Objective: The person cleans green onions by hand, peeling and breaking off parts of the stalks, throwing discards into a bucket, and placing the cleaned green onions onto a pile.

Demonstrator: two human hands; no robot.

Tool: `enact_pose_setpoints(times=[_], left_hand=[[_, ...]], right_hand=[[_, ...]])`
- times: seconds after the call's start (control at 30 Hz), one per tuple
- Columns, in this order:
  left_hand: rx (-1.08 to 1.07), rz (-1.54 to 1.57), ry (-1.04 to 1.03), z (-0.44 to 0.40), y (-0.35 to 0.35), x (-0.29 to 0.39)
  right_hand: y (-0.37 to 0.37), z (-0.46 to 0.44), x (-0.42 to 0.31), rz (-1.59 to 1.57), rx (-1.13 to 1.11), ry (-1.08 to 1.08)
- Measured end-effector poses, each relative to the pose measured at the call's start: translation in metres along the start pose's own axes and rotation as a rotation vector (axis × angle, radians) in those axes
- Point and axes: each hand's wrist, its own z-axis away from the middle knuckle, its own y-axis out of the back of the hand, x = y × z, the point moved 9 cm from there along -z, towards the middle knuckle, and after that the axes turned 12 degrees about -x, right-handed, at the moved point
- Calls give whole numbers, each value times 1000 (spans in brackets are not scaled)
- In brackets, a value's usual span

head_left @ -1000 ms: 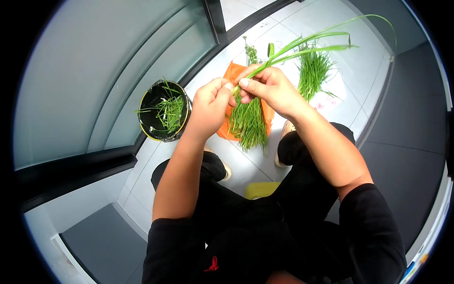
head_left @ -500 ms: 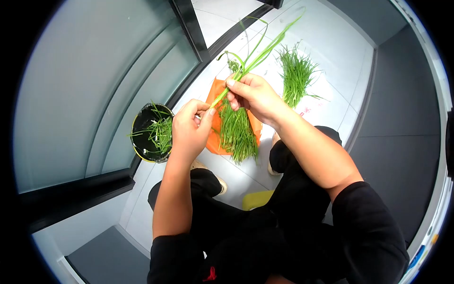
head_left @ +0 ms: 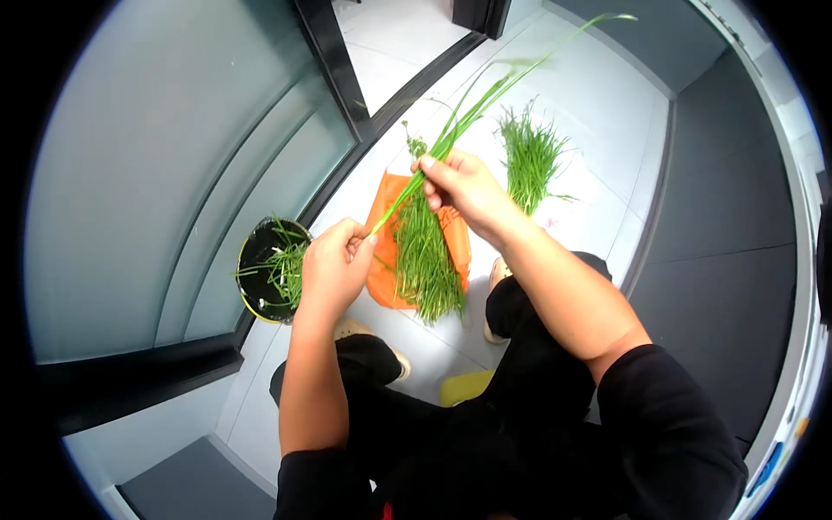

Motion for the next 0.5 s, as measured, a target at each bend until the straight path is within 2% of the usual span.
enact_pose_setpoints(times=[0.1,0.2,0.27,0.33,0.4,0.47,0.5], left_hand=[[-102,330,113,-1,-12,-7],[-152,431,56,-4,-21,-6],[-128,456,18,-5,-19,-6],[-120,387,125,-2,-15,-11],[-83,442,110,-2,-11,-11],[-44,493,110,0,-10,-14],[-3,491,36,-1,-7,-11]], right_hand=[[-7,1,8,33,-30,-46],[-19,0,12,-44,-119,-62],[-14,-2,17,-60,-115,-74],[-12,-2,17,-85,-111,-90],[-4,0,10,-70,-45,-39],[2,1,7,-17,24,-24],[4,1,6,105,36,-64]])
